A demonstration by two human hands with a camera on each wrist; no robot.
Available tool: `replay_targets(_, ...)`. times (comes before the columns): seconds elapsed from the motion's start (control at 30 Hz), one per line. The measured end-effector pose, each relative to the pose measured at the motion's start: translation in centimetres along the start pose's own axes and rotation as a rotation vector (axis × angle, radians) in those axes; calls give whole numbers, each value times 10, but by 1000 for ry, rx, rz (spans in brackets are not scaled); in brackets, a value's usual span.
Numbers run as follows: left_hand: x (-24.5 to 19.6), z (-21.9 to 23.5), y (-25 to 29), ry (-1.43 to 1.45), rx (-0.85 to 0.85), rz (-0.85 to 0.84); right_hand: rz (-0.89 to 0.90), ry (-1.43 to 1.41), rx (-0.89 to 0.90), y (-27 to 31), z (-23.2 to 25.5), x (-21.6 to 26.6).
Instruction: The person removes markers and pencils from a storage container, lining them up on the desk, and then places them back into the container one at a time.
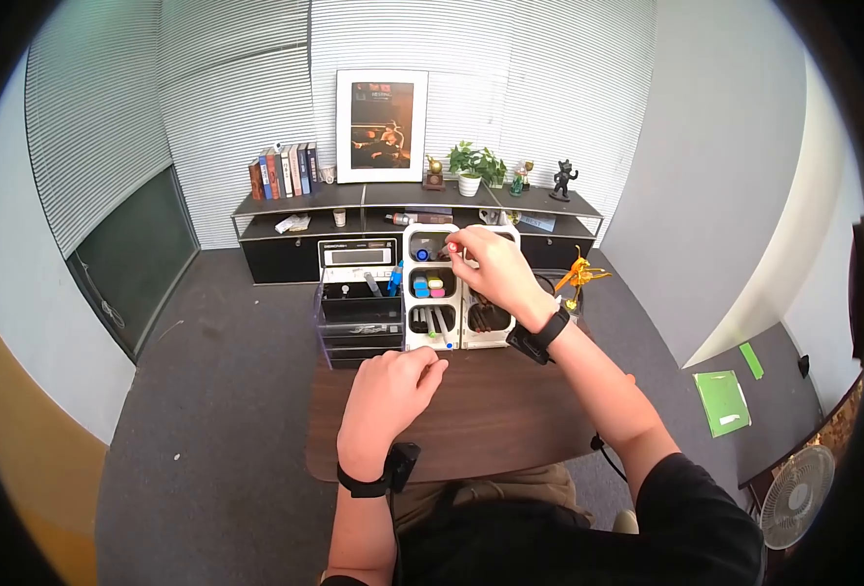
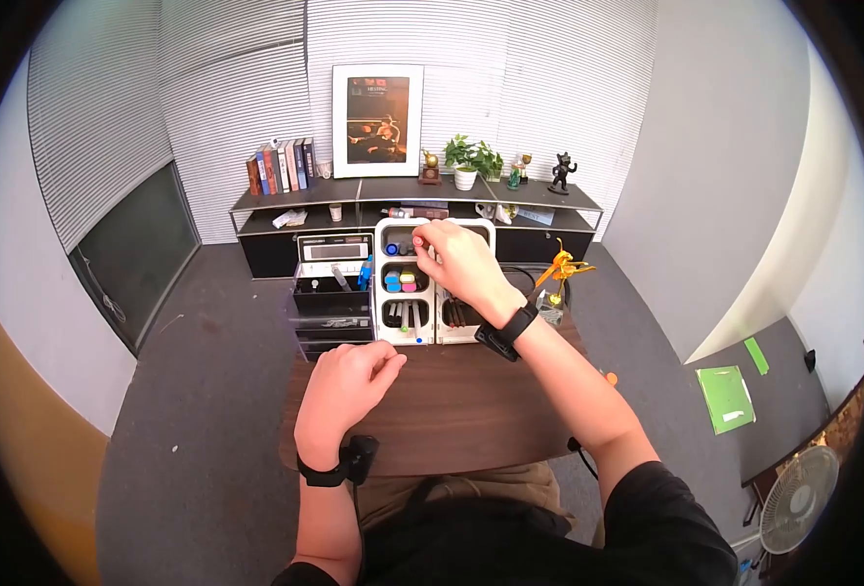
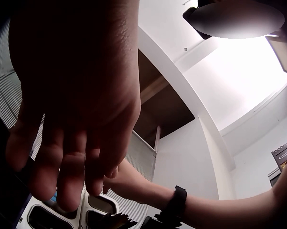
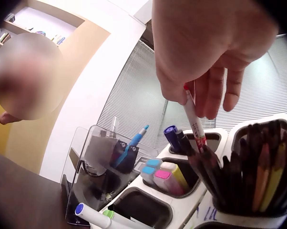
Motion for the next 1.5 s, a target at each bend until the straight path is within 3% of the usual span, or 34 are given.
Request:
replay_targets(0.3, -3, -3, 0, -2, 27, -6, -7, 53, 83, 4, -20, -11)
replay_targets(0.57, -3, 1, 1, -3, 9, -4, 33, 109, 28, 18, 18, -7)
replay_targets(0.67, -4, 2, 1, -1, 2, -8, -129, 69, 99, 30, 29, -14)
replay_targets(0.8, -6, -1, 0, 4, -13, -30, -63, 37, 299, 49, 24, 1)
replay_targets(1.13, -5, -1, 1, -3, 28, 1, 16, 89, 177, 72, 15, 13)
replay_targets(1.5, -7, -2, 1, -1, 15, -13, 22, 107, 194, 76, 18, 16)
Point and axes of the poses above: each hand's wrist, its own y-axis away from the middle knuckle, its own z-axis out of the back of the hand, x = y × z, the point moved 9 cm from there along -y, towards the middle knuckle, and after that the axes turned 8 degrees about -y, right-handed, at the moved point
